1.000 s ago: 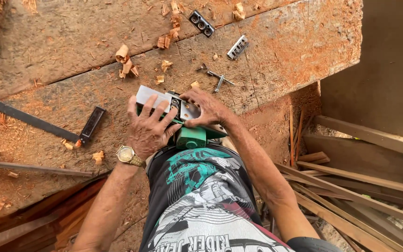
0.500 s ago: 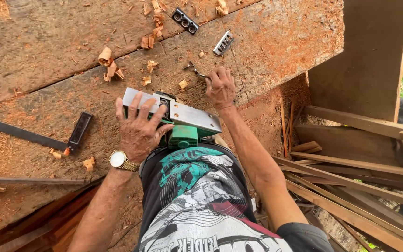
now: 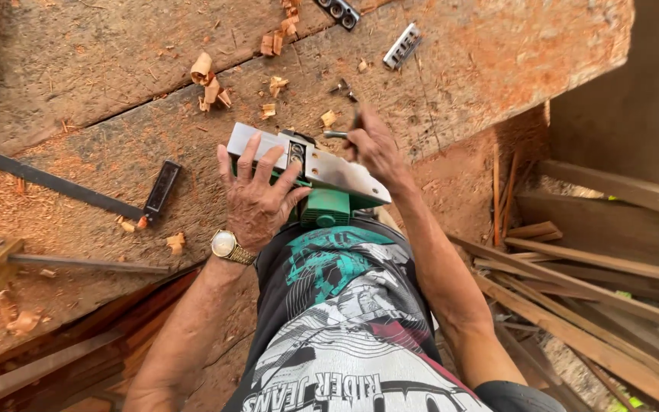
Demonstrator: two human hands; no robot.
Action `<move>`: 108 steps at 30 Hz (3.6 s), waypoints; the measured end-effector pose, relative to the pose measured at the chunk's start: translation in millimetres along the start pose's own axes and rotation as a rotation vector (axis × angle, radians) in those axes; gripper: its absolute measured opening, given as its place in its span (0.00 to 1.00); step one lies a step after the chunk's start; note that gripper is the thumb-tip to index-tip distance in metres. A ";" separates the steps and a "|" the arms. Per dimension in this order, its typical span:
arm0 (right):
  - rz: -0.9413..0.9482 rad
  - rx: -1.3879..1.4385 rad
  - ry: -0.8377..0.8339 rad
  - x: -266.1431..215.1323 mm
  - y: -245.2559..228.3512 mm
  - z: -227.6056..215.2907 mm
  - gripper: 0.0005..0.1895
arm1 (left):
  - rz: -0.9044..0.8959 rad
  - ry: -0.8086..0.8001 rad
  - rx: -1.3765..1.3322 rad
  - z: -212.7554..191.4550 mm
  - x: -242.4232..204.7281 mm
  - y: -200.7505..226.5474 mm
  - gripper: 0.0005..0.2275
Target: The person disassembles a green electric planer on a wooden workbench, removes the blade and housing, and uses a screwdriver to adjust internal components. The person then reassembles the planer and tightens the screws.
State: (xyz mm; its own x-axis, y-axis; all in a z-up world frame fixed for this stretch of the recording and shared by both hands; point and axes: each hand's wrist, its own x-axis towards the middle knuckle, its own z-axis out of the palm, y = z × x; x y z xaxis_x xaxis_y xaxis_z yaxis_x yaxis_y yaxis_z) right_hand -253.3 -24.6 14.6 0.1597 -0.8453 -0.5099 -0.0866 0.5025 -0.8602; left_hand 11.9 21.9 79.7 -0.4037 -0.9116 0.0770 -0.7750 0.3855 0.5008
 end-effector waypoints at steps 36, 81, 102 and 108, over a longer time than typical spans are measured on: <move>0.022 -0.810 -0.153 61.0 -10.3 65.1 0.12 | -0.038 0.041 -0.037 9.5 -6.1 -10.1 0.15; -0.371 -0.698 -0.129 55.8 -22.4 70.7 0.13 | -0.157 -0.352 0.150 8.5 102.3 -25.7 0.36; -0.696 -0.661 -0.011 27.2 -13.0 55.9 0.13 | 0.147 -0.123 -0.084 -31.2 31.6 -29.7 0.20; -0.692 -0.608 -0.084 32.2 -19.3 57.6 0.10 | 0.107 -0.093 -0.118 -16.1 14.9 -32.5 0.18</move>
State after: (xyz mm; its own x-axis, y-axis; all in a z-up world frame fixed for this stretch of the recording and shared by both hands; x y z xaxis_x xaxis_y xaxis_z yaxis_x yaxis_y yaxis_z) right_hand -189.9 -51.1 15.2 0.4370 -0.8937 0.1013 -0.4428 -0.3118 -0.8406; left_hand 38.9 -6.5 78.4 -0.5282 -0.8472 0.0580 -0.6649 0.4551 0.5923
